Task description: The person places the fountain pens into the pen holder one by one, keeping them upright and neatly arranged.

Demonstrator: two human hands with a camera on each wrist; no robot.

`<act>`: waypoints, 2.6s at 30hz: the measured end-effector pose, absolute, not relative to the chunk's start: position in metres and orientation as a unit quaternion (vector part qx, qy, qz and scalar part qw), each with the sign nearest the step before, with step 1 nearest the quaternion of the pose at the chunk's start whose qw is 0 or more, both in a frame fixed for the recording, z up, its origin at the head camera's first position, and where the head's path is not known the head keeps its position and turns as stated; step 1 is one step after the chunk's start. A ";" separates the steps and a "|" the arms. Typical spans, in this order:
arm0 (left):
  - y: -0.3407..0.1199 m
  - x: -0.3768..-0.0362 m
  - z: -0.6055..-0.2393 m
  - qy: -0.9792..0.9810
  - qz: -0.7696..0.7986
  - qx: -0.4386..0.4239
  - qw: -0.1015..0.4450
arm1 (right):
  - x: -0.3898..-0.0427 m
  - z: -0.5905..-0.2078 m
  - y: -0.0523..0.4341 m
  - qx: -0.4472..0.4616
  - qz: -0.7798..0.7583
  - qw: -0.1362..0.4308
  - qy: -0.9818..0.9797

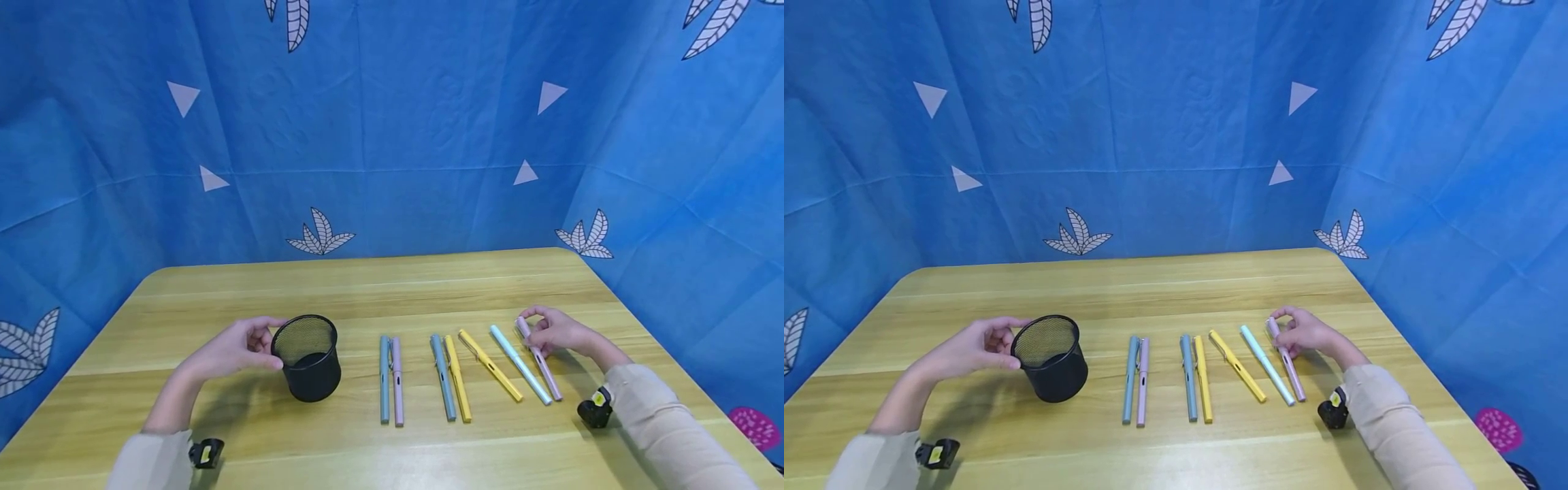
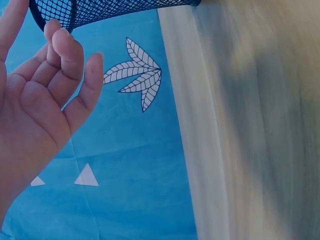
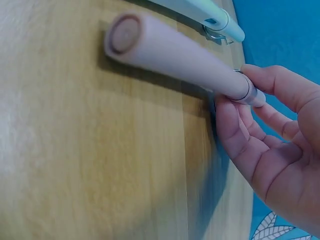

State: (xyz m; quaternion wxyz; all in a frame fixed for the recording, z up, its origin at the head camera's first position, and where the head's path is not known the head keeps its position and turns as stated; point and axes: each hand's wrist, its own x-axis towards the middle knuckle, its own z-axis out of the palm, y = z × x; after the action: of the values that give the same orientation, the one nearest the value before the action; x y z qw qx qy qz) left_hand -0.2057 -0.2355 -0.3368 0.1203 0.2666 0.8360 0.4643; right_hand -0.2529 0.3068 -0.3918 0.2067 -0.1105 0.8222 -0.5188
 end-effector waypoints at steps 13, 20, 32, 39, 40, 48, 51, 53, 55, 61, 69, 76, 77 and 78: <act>-0.236 -0.206 -0.337 0.833 0.465 0.274 0.123 | -0.252 -0.385 0.310 -0.102 -0.546 0.181 0.811; -0.237 -0.207 -0.339 0.835 0.463 0.273 0.120 | -0.251 -0.378 0.310 -0.103 -0.557 0.167 0.807; -0.238 -0.209 -0.341 0.838 0.452 0.280 0.124 | -0.250 -0.370 0.302 -0.098 -0.599 0.137 0.783; -0.238 -0.209 -0.340 0.834 0.459 0.278 0.129 | -0.249 -0.365 0.294 -0.095 -0.621 0.129 0.767; -0.238 -0.208 -0.340 0.834 0.460 0.278 0.129 | -0.249 -0.364 0.292 -0.096 -0.623 0.127 0.766; -0.236 -0.206 -0.338 0.826 0.470 0.281 0.133 | -0.247 -0.355 0.278 -0.088 -0.639 0.108 0.756; -0.236 -0.206 -0.338 0.825 0.472 0.282 0.133 | -0.248 -0.352 0.273 -0.092 -0.644 0.102 0.752; -0.237 -0.207 -0.339 0.826 0.470 0.283 0.132 | -0.249 -0.351 0.270 -0.090 -0.649 0.102 0.749; -0.237 -0.207 -0.340 0.826 0.469 0.283 0.131 | -0.250 -0.350 0.267 -0.090 -0.651 0.102 0.747; -0.237 -0.207 -0.339 0.829 0.467 0.276 0.132 | -0.250 -0.346 0.257 -0.087 -0.670 0.095 0.732; -0.237 -0.207 -0.339 0.830 0.466 0.279 0.130 | -0.250 -0.338 0.243 -0.096 -0.693 0.084 0.710; -0.236 -0.207 -0.337 0.831 0.464 0.276 0.135 | -0.251 -0.334 0.229 -0.096 -0.715 0.082 0.688; -0.236 -0.206 -0.337 0.832 0.463 0.275 0.136 | -0.251 -0.334 0.227 -0.095 -0.716 0.081 0.687; -0.236 -0.206 -0.336 0.832 0.464 0.273 0.137 | -0.252 -0.333 0.225 -0.093 -0.718 0.080 0.685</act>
State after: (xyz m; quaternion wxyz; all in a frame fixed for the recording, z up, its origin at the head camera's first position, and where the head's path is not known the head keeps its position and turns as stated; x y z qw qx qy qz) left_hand -0.2063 -0.2357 -0.3363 0.1371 0.2731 0.8316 0.4637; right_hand -0.2518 0.2250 -0.3333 0.0799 -0.0926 0.6852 -0.7180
